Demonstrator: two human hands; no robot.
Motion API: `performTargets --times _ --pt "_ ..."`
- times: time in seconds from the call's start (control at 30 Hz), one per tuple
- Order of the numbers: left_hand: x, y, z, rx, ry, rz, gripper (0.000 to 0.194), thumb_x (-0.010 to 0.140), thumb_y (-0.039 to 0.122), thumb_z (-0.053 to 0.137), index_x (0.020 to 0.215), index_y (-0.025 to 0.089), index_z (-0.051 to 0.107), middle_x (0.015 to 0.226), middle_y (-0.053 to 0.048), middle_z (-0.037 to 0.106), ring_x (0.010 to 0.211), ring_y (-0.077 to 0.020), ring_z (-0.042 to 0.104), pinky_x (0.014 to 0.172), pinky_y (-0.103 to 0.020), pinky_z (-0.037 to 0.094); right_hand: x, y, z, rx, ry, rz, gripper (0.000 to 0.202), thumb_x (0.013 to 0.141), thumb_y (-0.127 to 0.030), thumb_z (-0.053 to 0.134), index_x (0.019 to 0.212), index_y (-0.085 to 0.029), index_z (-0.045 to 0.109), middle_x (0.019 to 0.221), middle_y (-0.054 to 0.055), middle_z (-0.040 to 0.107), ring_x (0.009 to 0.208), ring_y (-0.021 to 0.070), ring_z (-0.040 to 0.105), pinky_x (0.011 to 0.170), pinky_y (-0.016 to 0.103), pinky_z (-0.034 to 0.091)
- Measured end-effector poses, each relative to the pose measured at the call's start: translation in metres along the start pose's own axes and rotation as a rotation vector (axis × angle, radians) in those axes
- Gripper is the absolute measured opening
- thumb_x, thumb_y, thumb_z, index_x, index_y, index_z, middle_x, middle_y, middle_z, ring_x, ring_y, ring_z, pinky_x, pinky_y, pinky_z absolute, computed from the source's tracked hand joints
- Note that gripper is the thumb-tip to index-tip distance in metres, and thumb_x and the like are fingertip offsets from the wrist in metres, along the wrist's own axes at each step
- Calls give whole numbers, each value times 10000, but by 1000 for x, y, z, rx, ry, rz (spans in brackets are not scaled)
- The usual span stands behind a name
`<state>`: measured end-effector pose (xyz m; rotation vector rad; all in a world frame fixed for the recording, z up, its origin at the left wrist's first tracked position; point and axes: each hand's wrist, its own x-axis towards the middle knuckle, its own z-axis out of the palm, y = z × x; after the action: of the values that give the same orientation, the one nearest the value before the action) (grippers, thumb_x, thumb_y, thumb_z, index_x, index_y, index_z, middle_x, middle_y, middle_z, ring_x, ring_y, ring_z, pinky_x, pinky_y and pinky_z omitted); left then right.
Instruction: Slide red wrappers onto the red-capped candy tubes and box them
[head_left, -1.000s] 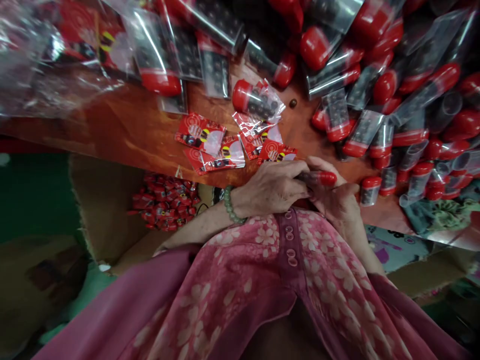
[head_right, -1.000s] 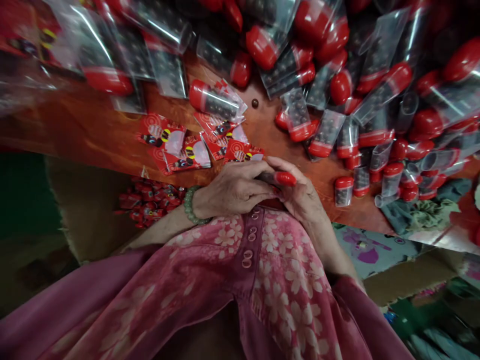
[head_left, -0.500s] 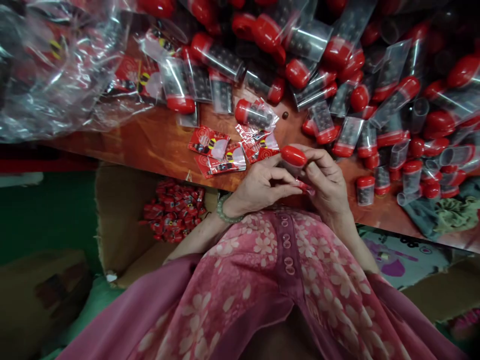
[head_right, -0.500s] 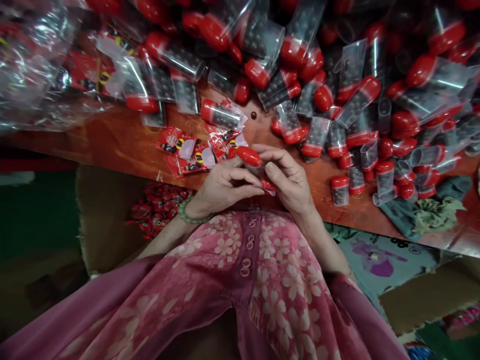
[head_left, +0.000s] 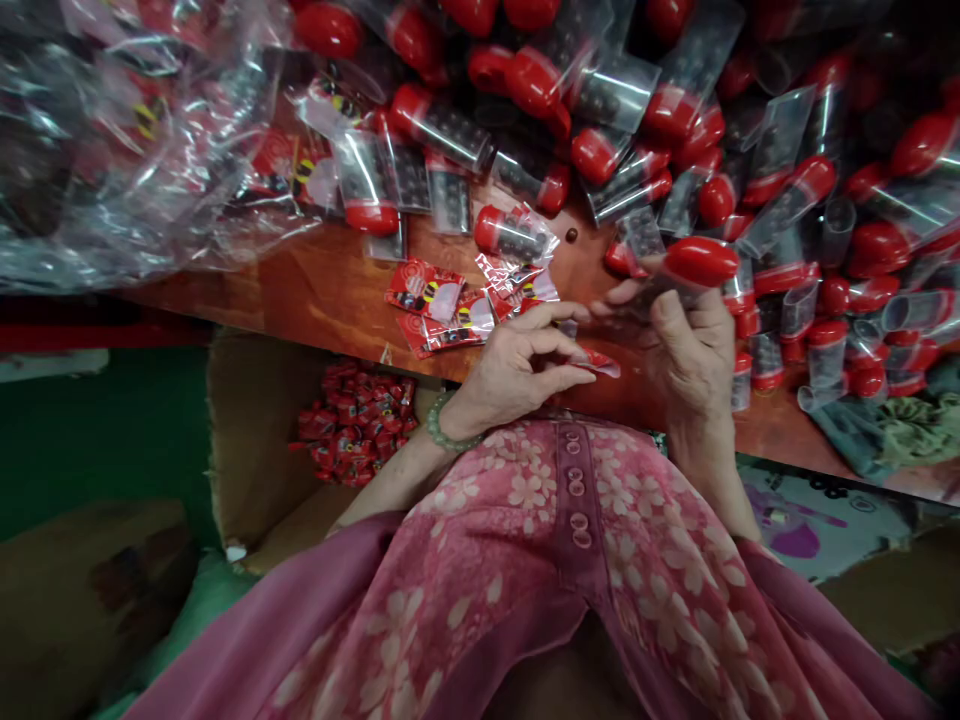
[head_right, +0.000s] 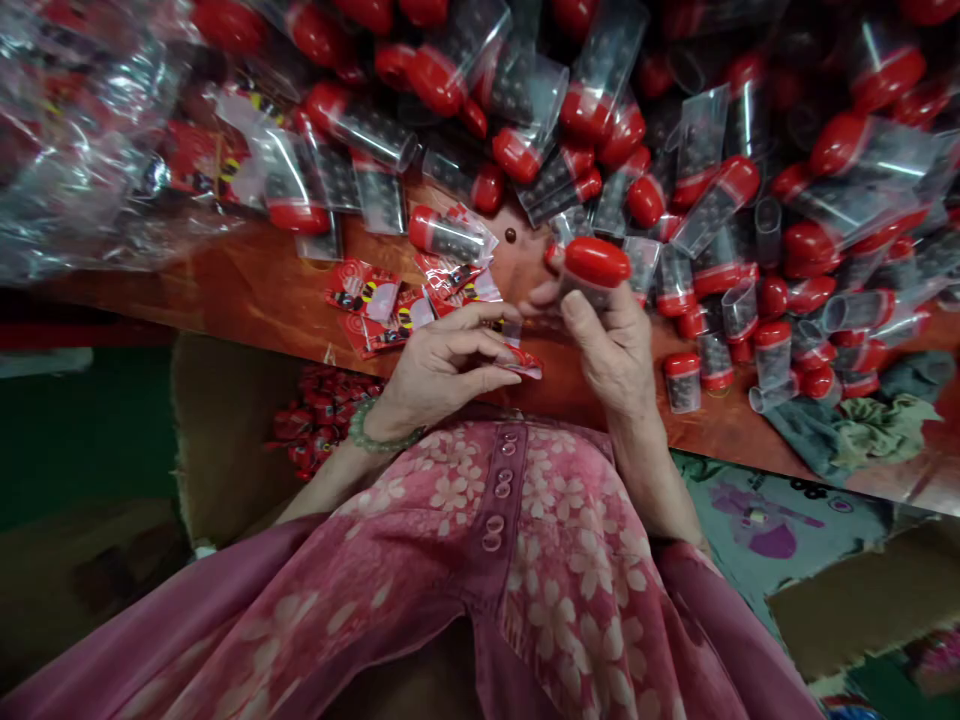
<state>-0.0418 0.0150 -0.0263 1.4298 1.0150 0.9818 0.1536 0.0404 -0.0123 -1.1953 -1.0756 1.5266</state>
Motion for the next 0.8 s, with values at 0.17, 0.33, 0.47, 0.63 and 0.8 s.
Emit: performTargets --times 0.17,0.33,0.47,0.63,0.8 --pt "-4 -2 -5 -24 9 -45 165 808 320 842 837 169 784 1256 -128 722 986 -182 736 944 -358 590 -16 -16 -29 -184 -62 -179 233 982 -431 653 1194 -335 644 847 -49 707 565 104 618 543 249 545" --pt "-4 -3 -3 -42 16 -24 135 792 268 852 820 159 777 1247 -132 718 878 -144 727 925 -361 599 -39 -39 -31 -530 -91 -139 231 939 -342 724 1166 -295 717 1017 10 740 831 172 706 771 325 602" --pt "-1 0 -3 -129 15 -54 114 799 270 836 833 169 797 1245 -122 723 871 -138 717 912 -354 601 -39 -39 -23 -453 -33 -119 245 875 -297 796 1103 -304 707 1025 -4 751 873 168 714 817 317 606" --pt "2 8 -4 -204 -9 -212 162 887 325 741 862 186 821 1229 -107 737 1063 -195 707 1037 -393 533 -22 -12 -12 -204 17 21 450 681 -391 940 1061 -292 721 823 -51 723 677 125 668 634 248 577" --pt "2 8 -4 -234 73 -247 208 874 386 759 827 192 815 1083 -78 750 1022 -175 682 993 -341 511 -17 7 -1 64 65 53 360 633 -445 958 819 -240 728 851 -36 741 762 129 696 738 269 599"
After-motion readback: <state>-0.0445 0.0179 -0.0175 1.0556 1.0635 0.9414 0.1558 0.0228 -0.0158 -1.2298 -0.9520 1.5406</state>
